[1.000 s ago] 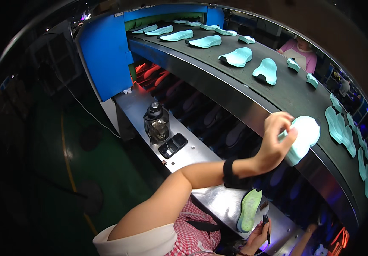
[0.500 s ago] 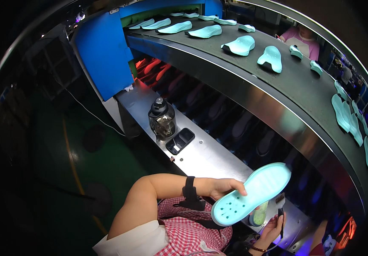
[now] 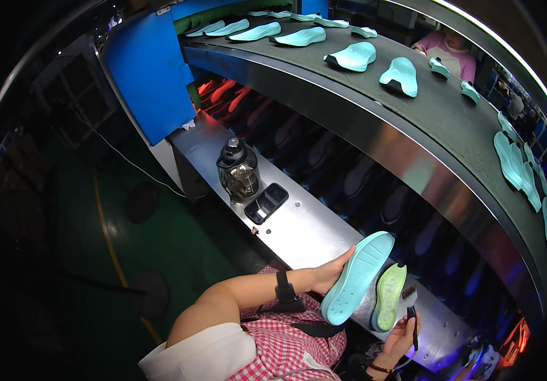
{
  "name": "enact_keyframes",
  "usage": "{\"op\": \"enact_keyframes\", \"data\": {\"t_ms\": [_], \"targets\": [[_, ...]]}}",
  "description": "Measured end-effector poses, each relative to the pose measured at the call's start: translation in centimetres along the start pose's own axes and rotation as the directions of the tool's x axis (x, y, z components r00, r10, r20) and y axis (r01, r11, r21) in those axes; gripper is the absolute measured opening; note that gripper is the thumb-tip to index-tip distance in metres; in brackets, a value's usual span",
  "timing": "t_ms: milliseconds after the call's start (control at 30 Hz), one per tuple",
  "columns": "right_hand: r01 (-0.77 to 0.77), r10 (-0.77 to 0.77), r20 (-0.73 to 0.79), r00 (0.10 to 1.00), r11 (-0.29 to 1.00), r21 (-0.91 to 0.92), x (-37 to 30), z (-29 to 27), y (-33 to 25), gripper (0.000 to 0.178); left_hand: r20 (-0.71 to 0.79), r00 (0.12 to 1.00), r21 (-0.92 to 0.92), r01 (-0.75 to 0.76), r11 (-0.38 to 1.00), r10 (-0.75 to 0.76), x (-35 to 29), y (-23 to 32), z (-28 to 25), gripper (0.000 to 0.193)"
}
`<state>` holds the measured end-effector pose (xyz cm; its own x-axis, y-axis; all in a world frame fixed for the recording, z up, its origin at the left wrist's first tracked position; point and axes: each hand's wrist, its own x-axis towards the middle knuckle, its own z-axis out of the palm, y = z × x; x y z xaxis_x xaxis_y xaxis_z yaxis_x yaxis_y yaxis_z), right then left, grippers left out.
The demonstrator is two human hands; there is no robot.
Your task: Apply adhesive to the bottom of shoe soles using a manual brush.
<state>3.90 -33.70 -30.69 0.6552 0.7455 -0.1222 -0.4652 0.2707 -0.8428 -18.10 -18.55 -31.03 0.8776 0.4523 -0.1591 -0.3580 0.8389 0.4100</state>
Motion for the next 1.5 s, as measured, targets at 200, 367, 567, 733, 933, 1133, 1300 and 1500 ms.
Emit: {"op": "enact_keyframes", "data": {"t_ms": [200, 367, 567, 733, 933, 1133, 1300, 1500], "targets": [[-0.018, -0.003, 0.201, 0.980, 0.995, 0.100, -0.8, 1.2, 0.0, 0.029, -0.030, 1.000, -0.026, -0.002, 1.000, 0.001, 1.3, -1.3, 1.6, 0.072], [-0.065, 0.041, 0.248, 0.968, 0.994, 0.091, -1.2, 3.0, -0.4, 0.028, 0.065, 0.998, -0.042, 0.006, 0.999, -0.003, 1.1, -1.4, 2.4, 0.071], [-0.067, 0.056, 0.359, 0.932, 0.998, 0.018, -1.7, 4.7, -0.6, 0.027, 0.039, 0.998, -0.083, -0.047, 0.995, 0.050, 0.7, -1.4, 4.2, 0.072], [-0.085, 0.091, 0.340, 0.936, 0.996, -0.031, -1.4, 5.3, -0.4, 0.024, 0.184, 0.971, -0.325, -0.085, 0.942, 0.152, 2.3, -2.5, 3.4, 0.067], [-0.182, 0.176, 0.337, 0.925, 0.983, -0.012, 0.9, 7.8, 0.4, 0.022, 0.121, 0.983, -0.264, -0.101, 0.959, 0.137, 0.5, -0.7, 3.9, 0.072], [-0.191, 0.189, 0.359, 0.914, 0.981, -0.031, 2.6, 9.1, -0.3, 0.021, 0.051, 0.989, -0.126, -0.128, 0.984, 0.136, 0.8, -0.7, 4.1, 0.083], [-0.171, 0.179, 0.331, 0.927, 0.984, -0.052, 3.2, 9.4, -0.3, 0.020, -0.015, 0.996, -0.120, -0.092, 0.989, 0.090, 1.0, -1.2, 3.9, 0.082], [-0.010, 0.101, 0.360, 0.927, 0.969, -0.247, 4.0, 11.4, -1.3, 0.017, 0.044, 0.984, -0.115, -0.168, 0.979, 0.174, 1.1, -2.2, 3.8, 0.074]]}}
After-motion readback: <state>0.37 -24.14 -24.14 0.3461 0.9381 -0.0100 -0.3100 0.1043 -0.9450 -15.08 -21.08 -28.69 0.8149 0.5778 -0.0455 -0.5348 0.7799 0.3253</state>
